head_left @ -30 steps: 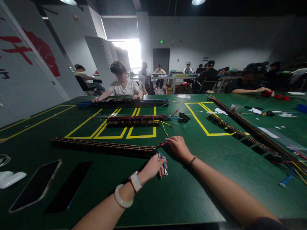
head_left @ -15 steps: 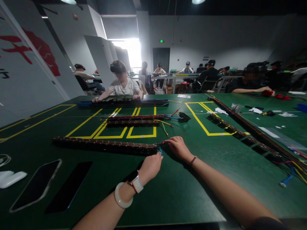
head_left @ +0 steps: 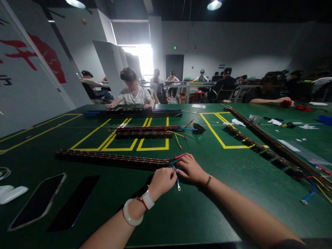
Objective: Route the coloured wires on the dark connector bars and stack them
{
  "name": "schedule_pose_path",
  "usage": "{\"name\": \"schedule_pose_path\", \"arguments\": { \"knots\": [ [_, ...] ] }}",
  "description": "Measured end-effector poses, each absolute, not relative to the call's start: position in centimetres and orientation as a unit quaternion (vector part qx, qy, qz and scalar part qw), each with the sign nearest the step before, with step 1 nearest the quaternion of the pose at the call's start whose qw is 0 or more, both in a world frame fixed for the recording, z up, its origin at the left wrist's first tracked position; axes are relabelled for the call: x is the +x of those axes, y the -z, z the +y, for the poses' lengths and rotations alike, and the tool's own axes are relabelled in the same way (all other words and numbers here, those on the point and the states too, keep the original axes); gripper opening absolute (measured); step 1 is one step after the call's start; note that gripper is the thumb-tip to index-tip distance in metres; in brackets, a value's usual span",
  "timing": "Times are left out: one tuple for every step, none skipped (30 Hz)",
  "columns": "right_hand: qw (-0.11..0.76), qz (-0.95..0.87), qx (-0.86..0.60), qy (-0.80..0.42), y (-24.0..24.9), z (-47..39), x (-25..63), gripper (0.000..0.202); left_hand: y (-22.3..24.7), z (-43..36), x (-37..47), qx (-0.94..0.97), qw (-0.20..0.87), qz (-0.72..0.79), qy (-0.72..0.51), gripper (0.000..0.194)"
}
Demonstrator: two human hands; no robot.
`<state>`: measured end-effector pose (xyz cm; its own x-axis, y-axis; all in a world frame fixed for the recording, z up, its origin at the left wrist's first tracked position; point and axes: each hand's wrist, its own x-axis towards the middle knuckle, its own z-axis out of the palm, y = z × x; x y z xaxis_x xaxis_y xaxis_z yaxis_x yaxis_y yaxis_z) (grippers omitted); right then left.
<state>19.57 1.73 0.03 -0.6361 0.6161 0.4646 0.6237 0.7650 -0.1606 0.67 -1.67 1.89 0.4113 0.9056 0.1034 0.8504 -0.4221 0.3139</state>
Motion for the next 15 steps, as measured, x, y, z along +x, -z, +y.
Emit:
{"name": "schedule_pose_path", "arguments": {
  "knots": [
    [0.248,-0.907,-0.339,0.007,-0.1,1.42,19.39,0.018,-1.92,-1.64,0.64,0.832,0.102,0.53,-0.129,0.032],
    [0.242,-0.909,-0.338,0.005,-0.13,1.17,19.22,0.02,-1.95,-1.62,0.63,0.831,0.1,0.532,-0.13,0.032],
    [0.237,-0.911,-0.338,0.002,-0.11,0.97,19.05,0.023,-1.98,-1.6,0.62,0.829,0.1,0.535,-0.131,0.033],
    [0.232,-0.912,-0.338,-0.002,-0.08,0.82,18.9,0.026,-2.0,-1.59,0.63,0.827,0.101,0.537,-0.132,0.034],
    [0.228,-0.912,-0.34,-0.008,-0.03,0.71,18.77,0.029,-2.01,-1.6,0.65,0.826,0.104,0.538,-0.134,0.035],
    [0.225,-0.912,-0.344,-0.016,0.02,0.65,18.66,0.03,-2.01,-1.61,0.67,0.825,0.107,0.539,-0.134,0.036],
    [0.223,-0.91,-0.35,-0.024,0.06,0.62,18.58,0.03,-2.0,-1.62,0.69,0.824,0.111,0.539,-0.134,0.037],
    [0.223,-0.907,-0.356,-0.031,0.08,0.62,18.53,0.028,-1.97,-1.63,0.71,0.824,0.114,0.539,-0.133,0.037],
    [0.221,-0.906,-0.361,-0.035,0.09,0.66,18.53,0.026,-1.93,-1.63,0.72,0.824,0.116,0.539,-0.132,0.036],
    [0.217,-0.906,-0.363,-0.033,0.07,0.72,18.57,0.023,-1.88,-1.62,0.72,0.824,0.117,0.539,-0.131,0.035],
    [0.211,-0.907,-0.363,-0.024,0.06,0.8,18.65,0.022,-1.83,-1.59,0.71,0.824,0.117,0.539,-0.13,0.034],
    [0.203,-0.91,-0.361,-0.009,0.04,0.92,18.76,0.021,-1.78,-1.56,0.68,0.824,0.116,0.539,-0.13,0.033],
    [0.193,-0.914,-0.357,0.009,0.04,1.05,18.9,0.022,-1.75,-1.53,0.66,0.824,0.116,0.539,-0.128,0.032],
    [0.182,-0.918,-0.352,0.027,0.05,1.21,19.04,0.024,-1.73,-1.49,0.63,0.824,0.117,0.54,-0.127,0.032],
    [0.171,-0.921,-0.347,0.044,0.09,1.37,19.18,0.026,-1.73,-1.45,0.6,0.824,0.118,0.54,-0.126,0.033]
  ]
}}
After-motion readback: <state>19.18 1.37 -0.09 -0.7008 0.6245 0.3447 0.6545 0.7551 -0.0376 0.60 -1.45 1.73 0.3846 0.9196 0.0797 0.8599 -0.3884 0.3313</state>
